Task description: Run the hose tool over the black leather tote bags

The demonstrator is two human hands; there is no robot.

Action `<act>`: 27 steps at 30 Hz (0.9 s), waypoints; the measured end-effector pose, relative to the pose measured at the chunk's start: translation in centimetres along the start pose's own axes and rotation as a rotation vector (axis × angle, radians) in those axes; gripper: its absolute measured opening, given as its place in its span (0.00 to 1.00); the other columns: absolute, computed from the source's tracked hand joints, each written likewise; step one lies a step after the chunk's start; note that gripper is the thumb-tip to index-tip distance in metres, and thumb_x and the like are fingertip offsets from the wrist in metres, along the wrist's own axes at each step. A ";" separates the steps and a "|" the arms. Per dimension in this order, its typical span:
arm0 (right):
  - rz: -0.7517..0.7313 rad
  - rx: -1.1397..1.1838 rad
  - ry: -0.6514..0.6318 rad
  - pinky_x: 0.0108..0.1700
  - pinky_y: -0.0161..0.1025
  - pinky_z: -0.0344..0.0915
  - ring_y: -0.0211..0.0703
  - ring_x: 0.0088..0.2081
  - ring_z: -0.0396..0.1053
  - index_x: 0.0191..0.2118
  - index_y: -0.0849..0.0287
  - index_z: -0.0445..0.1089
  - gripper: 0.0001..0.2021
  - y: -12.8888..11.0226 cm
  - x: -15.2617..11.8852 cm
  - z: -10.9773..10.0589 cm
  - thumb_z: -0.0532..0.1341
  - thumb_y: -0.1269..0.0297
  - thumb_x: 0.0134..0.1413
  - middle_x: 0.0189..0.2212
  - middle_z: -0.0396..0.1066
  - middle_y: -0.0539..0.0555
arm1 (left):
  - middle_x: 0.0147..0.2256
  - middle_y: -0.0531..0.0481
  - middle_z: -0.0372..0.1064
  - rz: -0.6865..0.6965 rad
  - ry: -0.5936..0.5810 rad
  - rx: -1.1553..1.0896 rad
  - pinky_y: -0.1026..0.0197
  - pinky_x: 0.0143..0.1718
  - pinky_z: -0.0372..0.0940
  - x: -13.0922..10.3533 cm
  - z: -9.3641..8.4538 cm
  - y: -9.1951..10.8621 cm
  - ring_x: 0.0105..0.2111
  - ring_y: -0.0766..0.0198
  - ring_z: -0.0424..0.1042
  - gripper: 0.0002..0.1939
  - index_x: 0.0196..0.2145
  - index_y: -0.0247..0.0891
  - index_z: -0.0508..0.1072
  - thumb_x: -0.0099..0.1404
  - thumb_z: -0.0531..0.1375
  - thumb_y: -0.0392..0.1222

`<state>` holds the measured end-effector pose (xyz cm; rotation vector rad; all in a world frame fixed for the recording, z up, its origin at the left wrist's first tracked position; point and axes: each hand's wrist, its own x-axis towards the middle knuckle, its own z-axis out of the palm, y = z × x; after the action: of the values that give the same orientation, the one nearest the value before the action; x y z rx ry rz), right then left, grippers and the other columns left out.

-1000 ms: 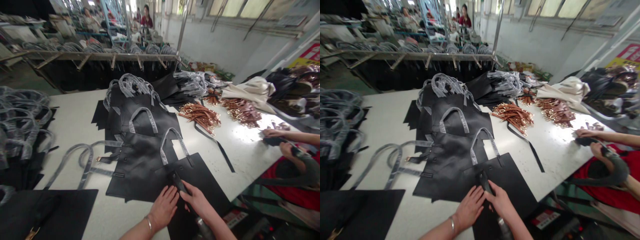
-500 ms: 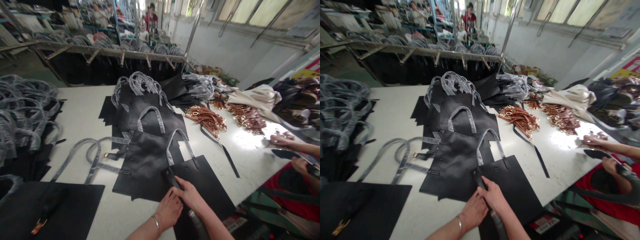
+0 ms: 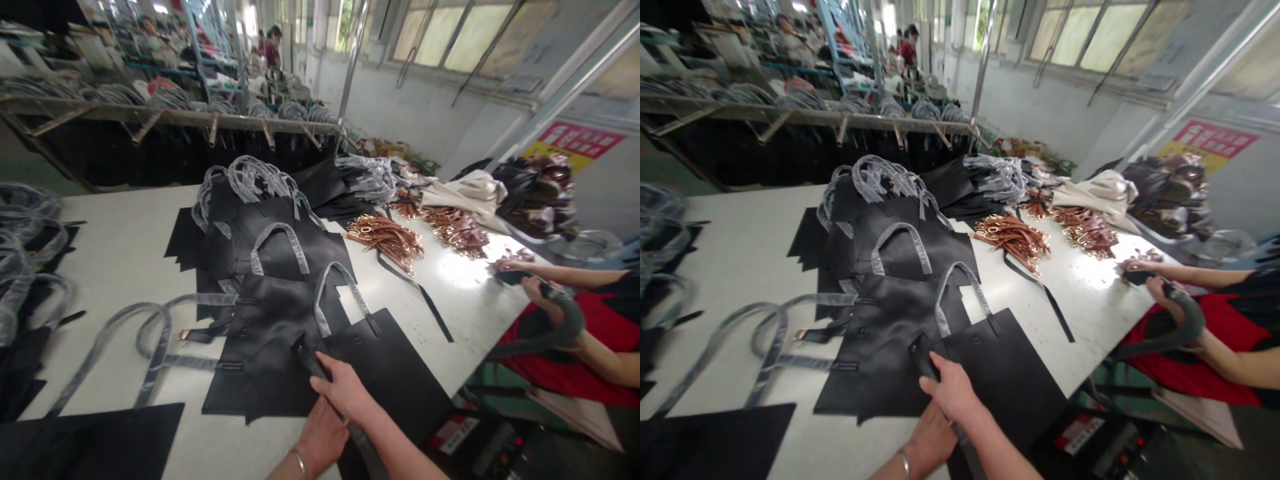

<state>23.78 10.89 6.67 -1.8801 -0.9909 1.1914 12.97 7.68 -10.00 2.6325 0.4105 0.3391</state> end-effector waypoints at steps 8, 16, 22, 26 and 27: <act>0.159 0.304 0.211 0.27 0.37 0.67 0.37 0.23 0.67 0.63 0.58 0.58 0.35 3.2 -9.2 -8.9 0.64 0.55 0.49 0.37 0.75 0.53 | 0.60 0.38 0.56 -0.335 0.109 0.051 0.48 0.58 0.56 2.4 -6.7 -1.2 0.58 0.52 0.58 0.24 0.60 0.35 0.58 0.66 0.53 0.33; 0.486 0.434 0.488 0.22 0.35 0.60 0.39 0.21 0.65 0.65 0.59 0.53 0.44 8.6 -18.3 -10.9 0.67 0.48 0.43 0.24 0.69 0.47 | 0.42 0.38 0.69 -0.675 -0.142 0.012 0.53 0.47 0.60 8.4 -11.0 -4.2 0.47 0.48 0.68 0.18 0.39 0.34 0.69 0.57 0.67 0.48; 0.492 0.506 0.375 0.25 0.36 0.63 0.41 0.25 0.67 0.64 0.62 0.54 0.46 10.6 -21.0 -8.5 0.68 0.49 0.41 0.31 0.74 0.53 | 0.34 0.42 0.73 -0.724 -0.101 -0.109 0.61 0.37 0.61 10.1 -10.2 -5.9 0.37 0.55 0.72 0.11 0.34 0.35 0.71 0.61 0.64 0.46; 0.428 0.460 0.325 0.30 0.37 0.66 0.47 0.34 0.71 0.63 0.62 0.58 0.42 11.9 -21.7 -7.7 0.67 0.50 0.42 0.41 0.75 0.58 | 0.35 0.43 0.74 -0.737 0.011 -0.154 0.62 0.36 0.62 10.2 -11.3 -6.0 0.35 0.58 0.72 0.10 0.34 0.34 0.71 0.60 0.62 0.44; 0.417 0.458 0.334 0.31 0.37 0.66 0.48 0.35 0.71 0.63 0.62 0.58 0.42 12.3 -21.9 -7.5 0.67 0.50 0.42 0.44 0.75 0.58 | 0.35 0.44 0.74 -0.723 0.042 -0.172 0.62 0.36 0.62 10.5 -12.2 -5.7 0.35 0.58 0.72 0.10 0.35 0.35 0.71 0.60 0.62 0.44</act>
<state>27.36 -15.05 7.53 -1.8629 -0.1256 1.1561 17.69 20.90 -0.36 2.1314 1.2299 0.1752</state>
